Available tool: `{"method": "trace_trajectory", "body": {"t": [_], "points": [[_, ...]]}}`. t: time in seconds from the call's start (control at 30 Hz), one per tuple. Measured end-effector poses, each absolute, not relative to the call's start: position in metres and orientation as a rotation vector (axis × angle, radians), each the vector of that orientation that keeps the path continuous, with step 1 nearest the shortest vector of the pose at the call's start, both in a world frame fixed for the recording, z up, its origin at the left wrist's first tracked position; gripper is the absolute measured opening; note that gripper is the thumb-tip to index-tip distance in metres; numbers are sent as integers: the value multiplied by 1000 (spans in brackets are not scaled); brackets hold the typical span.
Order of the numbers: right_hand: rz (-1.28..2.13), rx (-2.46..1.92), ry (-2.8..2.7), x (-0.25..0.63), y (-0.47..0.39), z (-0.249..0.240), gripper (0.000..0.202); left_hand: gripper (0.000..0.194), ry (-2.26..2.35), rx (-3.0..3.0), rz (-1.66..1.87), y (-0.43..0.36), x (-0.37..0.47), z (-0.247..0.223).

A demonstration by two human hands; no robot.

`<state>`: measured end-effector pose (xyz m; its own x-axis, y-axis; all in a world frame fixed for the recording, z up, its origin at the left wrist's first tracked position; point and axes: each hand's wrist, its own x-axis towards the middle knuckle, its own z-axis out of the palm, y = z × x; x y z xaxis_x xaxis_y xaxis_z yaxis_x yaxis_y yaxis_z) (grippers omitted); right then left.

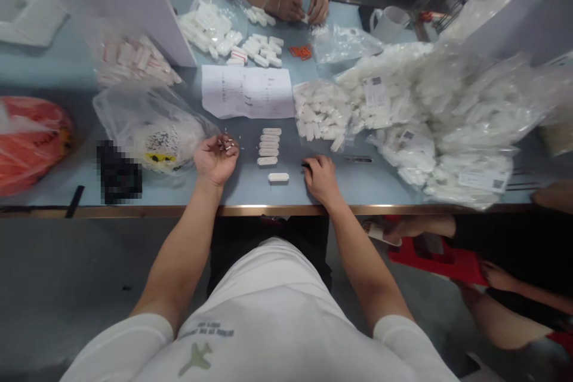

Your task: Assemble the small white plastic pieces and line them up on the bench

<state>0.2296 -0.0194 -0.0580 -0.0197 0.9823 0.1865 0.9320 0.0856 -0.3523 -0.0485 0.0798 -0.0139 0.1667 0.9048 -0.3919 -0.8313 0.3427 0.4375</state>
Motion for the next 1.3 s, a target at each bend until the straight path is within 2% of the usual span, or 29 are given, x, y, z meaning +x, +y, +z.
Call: {"method": "trace_trajectory", "body": {"t": [0.17, 0.4, 0.6, 0.83, 1.0, 1.3], "points": [[151, -1884, -1998, 229, -19, -59, 29, 39, 614, 18, 1197, 76, -48, -8], [127, -1895, -2003, 228, -19, -56, 27, 39, 526, -55, 1218, 72, -60, -3], [99, -1756, -1979, 207, -21, -41, 27, 39, 580, -71, 1056, 59, -52, 3], [298, -1345, -2023, 162, -32, -11, 24, 39, 719, -54, 973, 36, -14, 5], [457, -1307, -2143, 141, -37, -10, 24, 44, 725, -70, 1035, 35, -2, 0], [110, -1506, -2334, 159, -38, -21, 23, 38, 798, -23, 1113, 43, -28, -4]]}}
